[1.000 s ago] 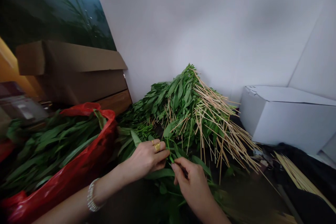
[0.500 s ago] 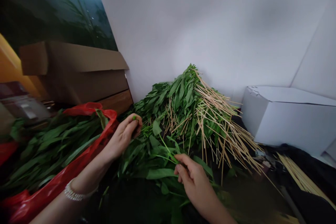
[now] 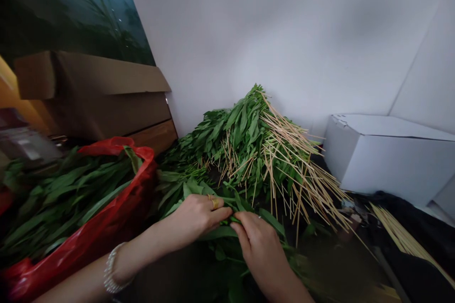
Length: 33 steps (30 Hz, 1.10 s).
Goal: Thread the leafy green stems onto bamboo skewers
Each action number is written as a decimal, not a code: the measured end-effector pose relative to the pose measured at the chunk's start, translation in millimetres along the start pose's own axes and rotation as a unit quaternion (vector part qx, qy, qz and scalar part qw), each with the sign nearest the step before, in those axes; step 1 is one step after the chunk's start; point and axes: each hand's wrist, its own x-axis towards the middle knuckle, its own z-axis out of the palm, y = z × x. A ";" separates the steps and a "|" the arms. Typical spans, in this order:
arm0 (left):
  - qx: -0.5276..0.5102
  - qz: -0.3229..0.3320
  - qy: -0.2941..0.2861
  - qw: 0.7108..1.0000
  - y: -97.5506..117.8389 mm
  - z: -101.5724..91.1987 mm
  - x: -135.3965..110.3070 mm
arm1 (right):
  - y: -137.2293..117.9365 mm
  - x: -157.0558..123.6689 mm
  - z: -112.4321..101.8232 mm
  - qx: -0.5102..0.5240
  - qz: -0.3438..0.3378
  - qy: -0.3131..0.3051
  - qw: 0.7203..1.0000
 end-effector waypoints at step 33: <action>-0.318 -0.273 0.287 0.861 -67.9 -54.1 -26.9 | -8.6 13.1 -23.8 0.180 0.122 -0.079 0.973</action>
